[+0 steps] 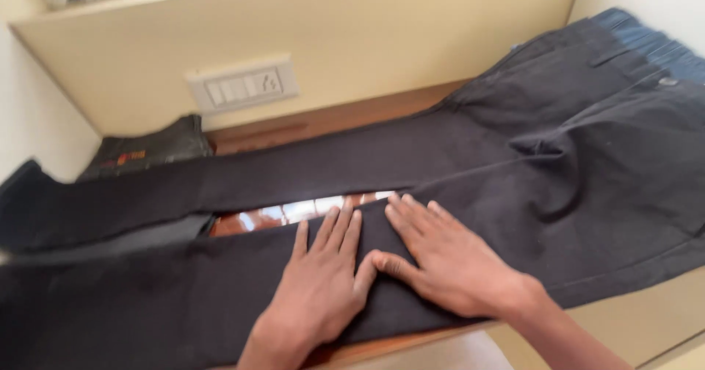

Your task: The person folds a pair of black jeans on a wooden table. They smooth the fabric, fold the legs together, and then fold the jeans into a compact rectangle before placing them on a stack.

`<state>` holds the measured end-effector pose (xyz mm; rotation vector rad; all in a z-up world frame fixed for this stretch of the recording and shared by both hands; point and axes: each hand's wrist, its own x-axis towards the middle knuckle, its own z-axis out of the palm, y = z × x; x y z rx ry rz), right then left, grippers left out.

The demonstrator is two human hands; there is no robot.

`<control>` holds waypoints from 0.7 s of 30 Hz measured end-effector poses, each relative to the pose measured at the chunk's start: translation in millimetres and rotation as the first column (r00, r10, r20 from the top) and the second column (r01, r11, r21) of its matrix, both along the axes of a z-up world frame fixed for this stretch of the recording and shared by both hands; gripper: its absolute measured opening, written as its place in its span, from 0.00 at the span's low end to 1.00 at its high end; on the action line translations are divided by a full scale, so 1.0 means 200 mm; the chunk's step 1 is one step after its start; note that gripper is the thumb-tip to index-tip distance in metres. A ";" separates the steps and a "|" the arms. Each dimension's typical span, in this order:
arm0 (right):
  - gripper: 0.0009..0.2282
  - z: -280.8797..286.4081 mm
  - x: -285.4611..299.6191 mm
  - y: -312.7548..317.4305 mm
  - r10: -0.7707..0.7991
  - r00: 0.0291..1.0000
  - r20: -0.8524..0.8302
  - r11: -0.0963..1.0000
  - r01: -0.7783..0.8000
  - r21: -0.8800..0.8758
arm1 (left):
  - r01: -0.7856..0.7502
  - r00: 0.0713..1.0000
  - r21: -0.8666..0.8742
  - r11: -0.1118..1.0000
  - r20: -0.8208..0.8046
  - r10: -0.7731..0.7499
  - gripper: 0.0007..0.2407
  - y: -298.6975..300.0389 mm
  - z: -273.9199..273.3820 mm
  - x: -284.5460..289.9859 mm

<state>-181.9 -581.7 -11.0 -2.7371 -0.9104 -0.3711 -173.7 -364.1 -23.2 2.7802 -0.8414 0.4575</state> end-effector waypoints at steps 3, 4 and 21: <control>0.36 0.00 0.02 0.00 -0.065 0.997 -0.034 0.991 0.061 -0.119 | -0.105 0.991 0.091 0.990 -0.074 0.111 0.31 0.05 0.09 -0.07; 0.37 -0.01 0.03 -0.01 -0.065 0.998 -0.005 0.992 0.064 -0.104 | -0.123 0.979 0.109 0.986 -0.149 0.138 0.32 0.08 0.13 -0.08; 0.26 -0.24 0.18 -0.09 0.311 0.608 0.730 0.948 -0.149 -0.280 | -0.563 0.760 0.233 0.793 -0.230 0.608 0.35 1.33 0.12 -0.27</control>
